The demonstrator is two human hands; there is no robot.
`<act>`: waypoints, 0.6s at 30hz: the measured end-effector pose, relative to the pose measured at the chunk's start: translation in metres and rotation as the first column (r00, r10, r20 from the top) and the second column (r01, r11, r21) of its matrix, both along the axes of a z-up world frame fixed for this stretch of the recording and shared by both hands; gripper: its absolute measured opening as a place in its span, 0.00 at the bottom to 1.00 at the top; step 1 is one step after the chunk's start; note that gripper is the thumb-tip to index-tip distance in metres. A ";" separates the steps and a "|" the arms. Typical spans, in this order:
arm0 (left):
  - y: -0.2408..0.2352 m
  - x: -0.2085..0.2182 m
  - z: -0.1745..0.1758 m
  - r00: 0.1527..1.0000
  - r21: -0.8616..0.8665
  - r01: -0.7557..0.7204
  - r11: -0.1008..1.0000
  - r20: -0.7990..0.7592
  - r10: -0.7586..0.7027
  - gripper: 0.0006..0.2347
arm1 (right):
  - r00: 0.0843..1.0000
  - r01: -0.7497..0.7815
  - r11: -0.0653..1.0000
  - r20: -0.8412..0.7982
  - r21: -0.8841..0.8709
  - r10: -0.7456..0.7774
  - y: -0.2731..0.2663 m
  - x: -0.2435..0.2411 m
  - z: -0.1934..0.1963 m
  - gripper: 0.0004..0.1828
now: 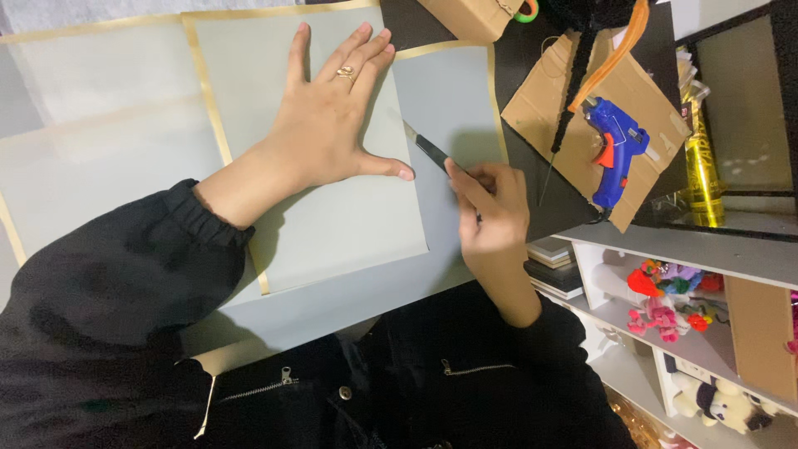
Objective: The person places a sheet of wrapping paper over others on a table and uses a utility knife to cut a section out of the top sheet.
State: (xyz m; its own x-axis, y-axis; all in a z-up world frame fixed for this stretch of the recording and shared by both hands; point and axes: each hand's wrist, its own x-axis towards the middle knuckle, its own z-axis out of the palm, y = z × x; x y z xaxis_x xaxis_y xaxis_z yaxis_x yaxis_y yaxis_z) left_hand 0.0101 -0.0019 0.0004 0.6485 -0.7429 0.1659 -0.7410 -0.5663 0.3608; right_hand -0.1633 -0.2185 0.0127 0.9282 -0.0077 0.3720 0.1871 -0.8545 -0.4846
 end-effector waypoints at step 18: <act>0.005 0.016 -0.001 0.963 -0.045 -0.018 0.999 0.268 0.029 0.44 | 0.998 -0.028 0.999 0.050 0.024 0.027 -0.004 0.012 0.001 0.26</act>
State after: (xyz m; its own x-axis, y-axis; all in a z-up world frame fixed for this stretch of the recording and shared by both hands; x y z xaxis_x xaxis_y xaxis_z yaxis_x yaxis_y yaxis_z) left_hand 0.0257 0.0028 -0.0005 0.5929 -0.7168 0.3670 -0.8007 -0.5733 0.1740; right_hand -0.1518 -0.2226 0.0136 0.9087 0.0079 0.4173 0.2348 -0.8363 -0.4954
